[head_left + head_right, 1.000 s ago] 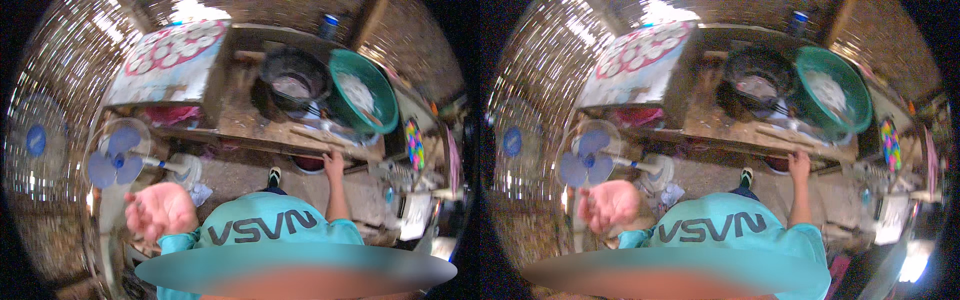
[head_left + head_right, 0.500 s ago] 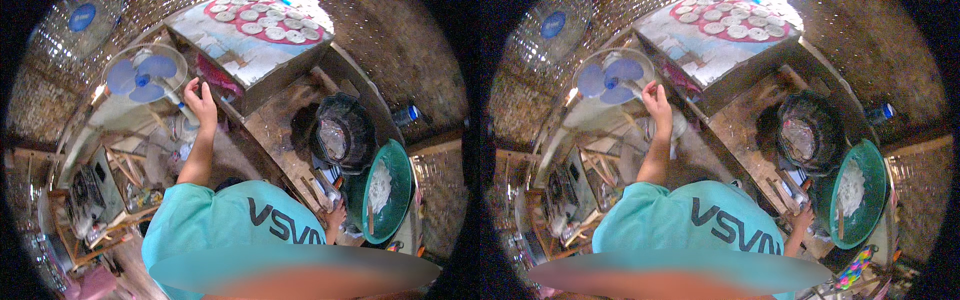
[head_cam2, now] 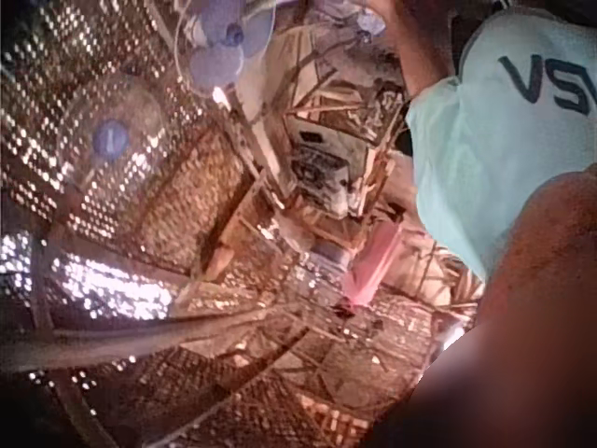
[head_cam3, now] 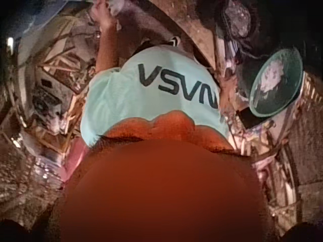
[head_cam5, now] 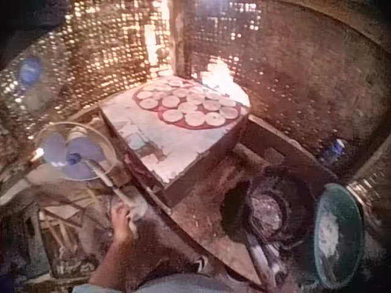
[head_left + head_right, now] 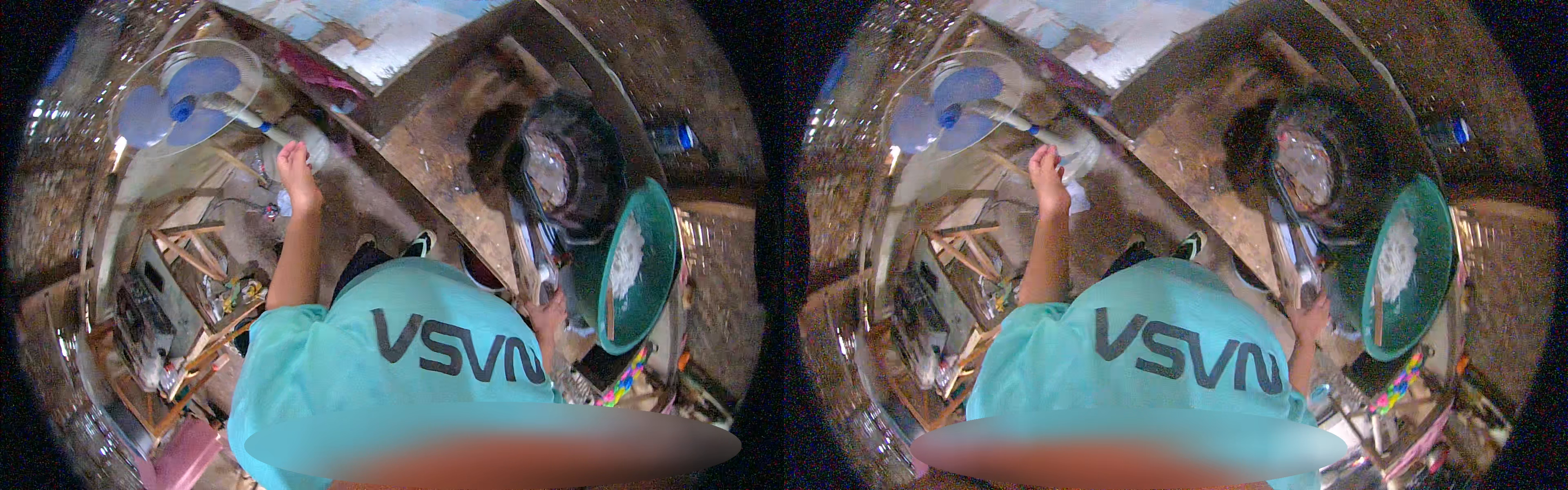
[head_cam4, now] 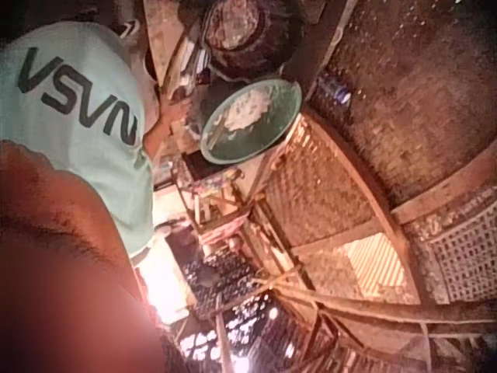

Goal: The person uses a wooden pastry bag to pipe white dough into spiral shapes on a purple mat placed on a woven tray. They repeatedly scoop dough from a green basin, fill the bag, and pipe additional spirals while arranging them in rows.

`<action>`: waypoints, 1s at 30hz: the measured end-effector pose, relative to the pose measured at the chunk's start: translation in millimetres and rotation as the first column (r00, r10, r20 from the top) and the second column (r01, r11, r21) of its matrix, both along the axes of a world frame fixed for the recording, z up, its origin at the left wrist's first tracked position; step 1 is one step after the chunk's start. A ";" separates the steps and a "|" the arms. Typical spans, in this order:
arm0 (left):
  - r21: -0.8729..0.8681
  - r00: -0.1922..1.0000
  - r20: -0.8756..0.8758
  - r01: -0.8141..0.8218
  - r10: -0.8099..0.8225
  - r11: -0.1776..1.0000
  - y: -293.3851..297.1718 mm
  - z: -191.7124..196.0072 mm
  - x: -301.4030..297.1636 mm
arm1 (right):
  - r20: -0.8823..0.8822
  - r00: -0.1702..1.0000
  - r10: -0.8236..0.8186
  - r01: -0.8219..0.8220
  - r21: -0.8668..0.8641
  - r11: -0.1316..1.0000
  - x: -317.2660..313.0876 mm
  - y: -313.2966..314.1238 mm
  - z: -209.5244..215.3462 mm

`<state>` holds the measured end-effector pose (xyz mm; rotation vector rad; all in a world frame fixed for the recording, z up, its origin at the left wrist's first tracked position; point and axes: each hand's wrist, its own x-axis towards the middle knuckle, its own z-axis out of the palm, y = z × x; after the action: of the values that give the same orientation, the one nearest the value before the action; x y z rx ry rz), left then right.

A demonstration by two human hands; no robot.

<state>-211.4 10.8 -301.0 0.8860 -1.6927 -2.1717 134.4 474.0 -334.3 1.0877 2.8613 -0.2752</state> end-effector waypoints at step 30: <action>-0.212 0.817 0.299 0.560 -0.493 0.801 -127.9 -24.6 117.2 | 0.135 -0.288 -0.948 -0.164 -0.982 -0.090 -85.1 -75.1 -289.4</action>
<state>-94.2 -117.0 -325.7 0.6494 -2.5620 -2.0892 49.3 398.9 -623.7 2.4993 0.4559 -3.0530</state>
